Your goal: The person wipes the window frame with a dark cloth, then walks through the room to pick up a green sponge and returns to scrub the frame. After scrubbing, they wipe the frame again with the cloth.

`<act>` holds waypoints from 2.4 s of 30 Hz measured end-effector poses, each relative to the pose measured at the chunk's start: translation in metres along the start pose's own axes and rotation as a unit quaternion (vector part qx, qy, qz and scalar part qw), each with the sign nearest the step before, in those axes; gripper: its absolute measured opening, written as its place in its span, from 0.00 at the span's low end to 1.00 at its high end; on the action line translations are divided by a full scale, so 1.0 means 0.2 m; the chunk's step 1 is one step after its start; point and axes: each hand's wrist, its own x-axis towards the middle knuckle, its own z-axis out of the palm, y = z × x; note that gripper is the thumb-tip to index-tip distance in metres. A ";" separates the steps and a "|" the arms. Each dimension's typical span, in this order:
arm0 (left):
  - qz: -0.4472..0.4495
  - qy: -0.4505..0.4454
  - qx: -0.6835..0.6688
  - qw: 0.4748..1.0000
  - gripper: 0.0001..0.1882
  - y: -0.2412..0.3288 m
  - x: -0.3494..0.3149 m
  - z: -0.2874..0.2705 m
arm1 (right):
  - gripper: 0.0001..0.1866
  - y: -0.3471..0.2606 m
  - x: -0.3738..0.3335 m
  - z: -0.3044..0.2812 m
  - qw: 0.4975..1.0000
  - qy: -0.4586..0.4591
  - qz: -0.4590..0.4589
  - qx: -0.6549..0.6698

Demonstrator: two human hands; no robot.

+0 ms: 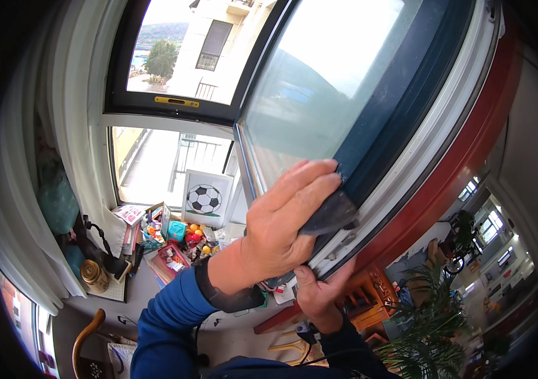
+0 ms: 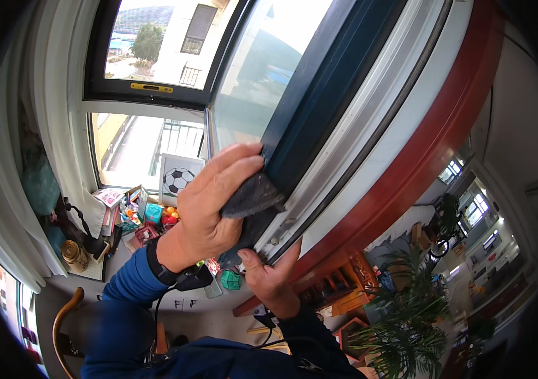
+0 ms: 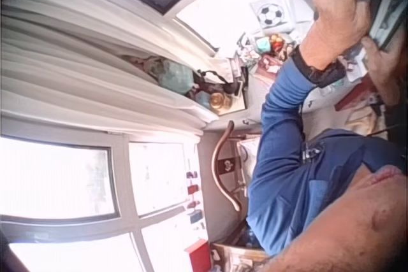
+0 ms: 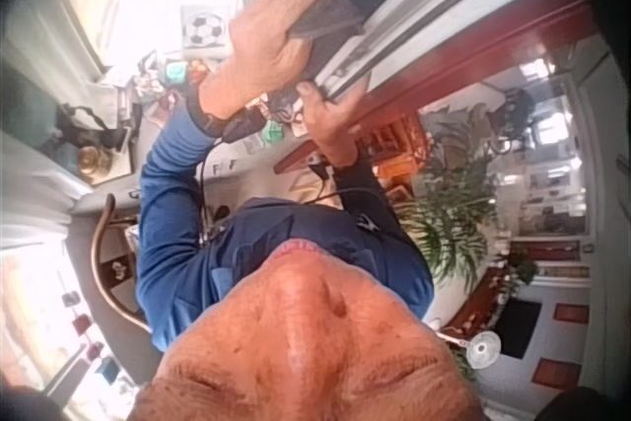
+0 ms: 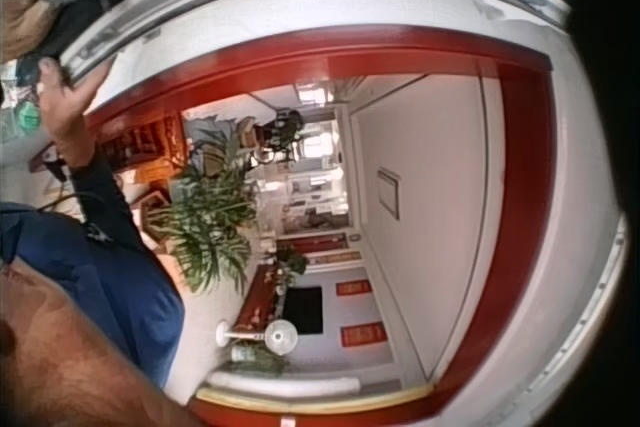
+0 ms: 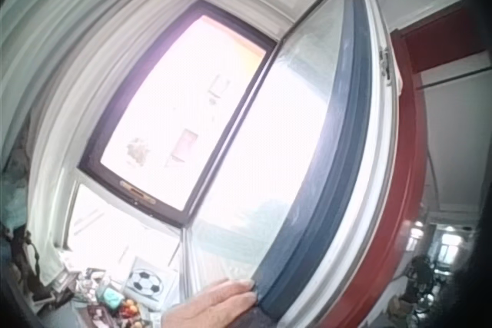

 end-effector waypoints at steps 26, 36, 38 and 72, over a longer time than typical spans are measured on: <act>0.016 0.032 0.005 0.999 0.17 0.00 0.01 0.00 | 0.53 0.00 0.00 0.00 1.000 0.001 0.001 -0.014; -0.036 0.032 -0.012 0.999 0.17 0.02 0.03 0.00 | 0.53 0.01 -0.01 0.00 1.000 0.009 0.017 -0.006; -0.089 0.015 -0.002 0.996 0.17 0.03 0.03 0.00 | 0.53 0.01 -0.02 0.00 0.999 0.006 0.010 -0.031; -0.055 -0.003 0.037 0.998 0.16 0.02 0.03 0.01 | 0.53 0.00 -0.03 -0.01 0.999 0.000 0.033 0.005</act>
